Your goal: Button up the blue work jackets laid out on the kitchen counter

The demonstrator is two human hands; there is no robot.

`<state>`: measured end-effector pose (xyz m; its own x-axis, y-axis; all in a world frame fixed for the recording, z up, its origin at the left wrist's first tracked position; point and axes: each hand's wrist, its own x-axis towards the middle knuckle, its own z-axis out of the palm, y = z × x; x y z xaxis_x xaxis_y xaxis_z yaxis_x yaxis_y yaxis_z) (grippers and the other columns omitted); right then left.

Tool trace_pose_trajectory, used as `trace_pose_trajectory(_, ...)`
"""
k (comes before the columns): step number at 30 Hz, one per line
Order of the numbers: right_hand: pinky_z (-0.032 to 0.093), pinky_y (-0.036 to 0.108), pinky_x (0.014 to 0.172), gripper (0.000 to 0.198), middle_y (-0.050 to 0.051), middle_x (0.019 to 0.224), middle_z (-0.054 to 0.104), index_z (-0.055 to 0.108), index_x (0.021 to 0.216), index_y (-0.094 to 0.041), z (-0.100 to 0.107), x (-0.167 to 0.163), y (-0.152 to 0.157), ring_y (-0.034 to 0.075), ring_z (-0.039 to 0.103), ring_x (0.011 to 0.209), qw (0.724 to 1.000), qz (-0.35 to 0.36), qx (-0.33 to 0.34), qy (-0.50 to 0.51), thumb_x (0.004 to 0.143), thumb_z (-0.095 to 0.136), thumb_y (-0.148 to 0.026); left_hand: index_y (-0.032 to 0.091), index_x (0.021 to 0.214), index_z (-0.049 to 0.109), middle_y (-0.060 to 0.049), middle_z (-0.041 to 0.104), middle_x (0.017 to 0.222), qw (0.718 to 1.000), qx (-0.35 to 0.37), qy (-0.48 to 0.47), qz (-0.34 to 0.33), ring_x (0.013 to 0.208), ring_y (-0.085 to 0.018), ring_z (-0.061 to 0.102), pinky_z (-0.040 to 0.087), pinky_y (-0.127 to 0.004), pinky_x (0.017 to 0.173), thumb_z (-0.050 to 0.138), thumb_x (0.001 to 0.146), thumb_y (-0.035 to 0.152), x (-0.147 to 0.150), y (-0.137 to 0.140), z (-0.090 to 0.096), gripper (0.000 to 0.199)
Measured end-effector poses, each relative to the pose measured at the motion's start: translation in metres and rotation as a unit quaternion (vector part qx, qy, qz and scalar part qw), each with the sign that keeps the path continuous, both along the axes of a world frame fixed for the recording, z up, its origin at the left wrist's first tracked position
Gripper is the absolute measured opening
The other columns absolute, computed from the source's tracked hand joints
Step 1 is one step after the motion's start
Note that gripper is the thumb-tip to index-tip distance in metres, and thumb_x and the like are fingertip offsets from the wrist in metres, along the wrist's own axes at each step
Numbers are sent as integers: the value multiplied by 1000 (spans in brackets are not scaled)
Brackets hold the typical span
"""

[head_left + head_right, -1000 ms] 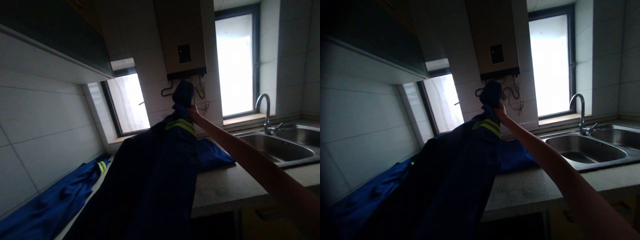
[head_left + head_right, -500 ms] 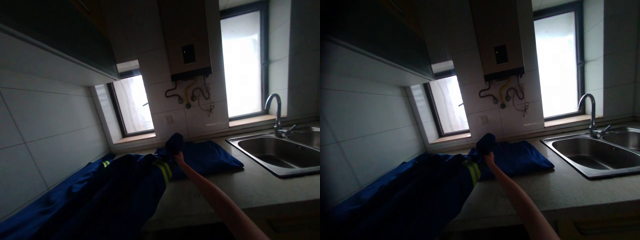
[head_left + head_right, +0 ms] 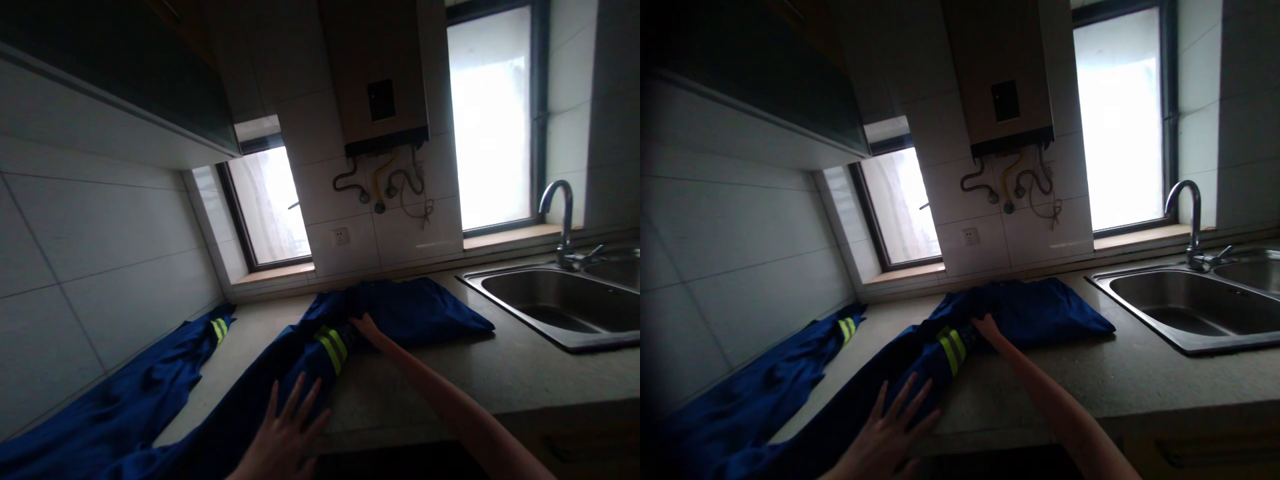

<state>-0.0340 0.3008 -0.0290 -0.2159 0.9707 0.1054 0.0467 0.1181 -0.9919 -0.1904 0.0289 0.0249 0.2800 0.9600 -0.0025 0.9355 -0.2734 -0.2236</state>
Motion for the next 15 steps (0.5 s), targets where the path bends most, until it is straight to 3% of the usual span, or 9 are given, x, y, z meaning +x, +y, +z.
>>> trace_pose_trajectory(2, 35, 31, 100, 58, 14, 127, 52, 51, 124, -11, -7, 12, 0, 26, 43, 122, 997, -6, 58, -55, 70, 61, -30, 50, 133, 28, 2, 13, 148, 998, -50, 18, -17, 134, -38, 12, 7, -70, 99, 59, 67, 22, 12, -1, -28, 78)
trace_pose_trajectory(5, 27, 35, 105, 61, 17, 142, 33, 41, 134, -10, -25, 43, -2, 28, 35, 128, 951, -13, 202, -233, 80, 51, -34, 45, 135, 31, -1, 16, 148, 999, -1, 40, 24, 135, -38, 8, -1, -72, 97, 50, 73, 15, -13, 12, -48, 71)
trace_pose_trajectory(7, 27, 41, 104, 57, 16, 143, 31, 41, 135, -12, -38, 67, -3, 30, 38, 125, 902, -5, 264, -342, 84, 45, -38, 41, 133, 38, -3, 19, 148, 996, 42, 59, 61, 135, -40, 4, -5, -75, 92, 44, 75, 13, -44, 28, -49, 64)
trace_pose_trajectory(10, 27, 43, 103, 52, 14, 136, 43, 47, 131, -15, -54, 95, -4, 28, 40, 123, 853, 21, 313, -417, 89, 34, -43, 36, 130, 45, -5, 23, 148, 986, 82, 83, 123, 135, -41, -4, -1, -80, 86, 42, 76, 14, -91, 55, -44, 58)
trace_pose_trajectory(12, 28, 40, 103, 52, 14, 132, 48, 50, 128, -14, -59, 104, -5, 26, 41, 123, 838, 29, 336, -430, 91, 30, -43, 32, 129, 48, -8, 27, 147, 978, 88, 81, 170, 135, -41, -6, 7, -81, 84, 43, 76, 17, -119, 74, -40, 55)
trace_pose_trajectory(15, 29, 38, 102, 52, 13, 133, 47, 49, 129, -14, -58, 106, -6, 24, 42, 122, 834, 23, 343, -431, 91, 30, -43, 30, 126, 51, -11, 33, 143, 965, 65, 44, 249, 134, -44, 2, 17, -80, 81, 44, 77, 20, -161, 102, -38, 51)
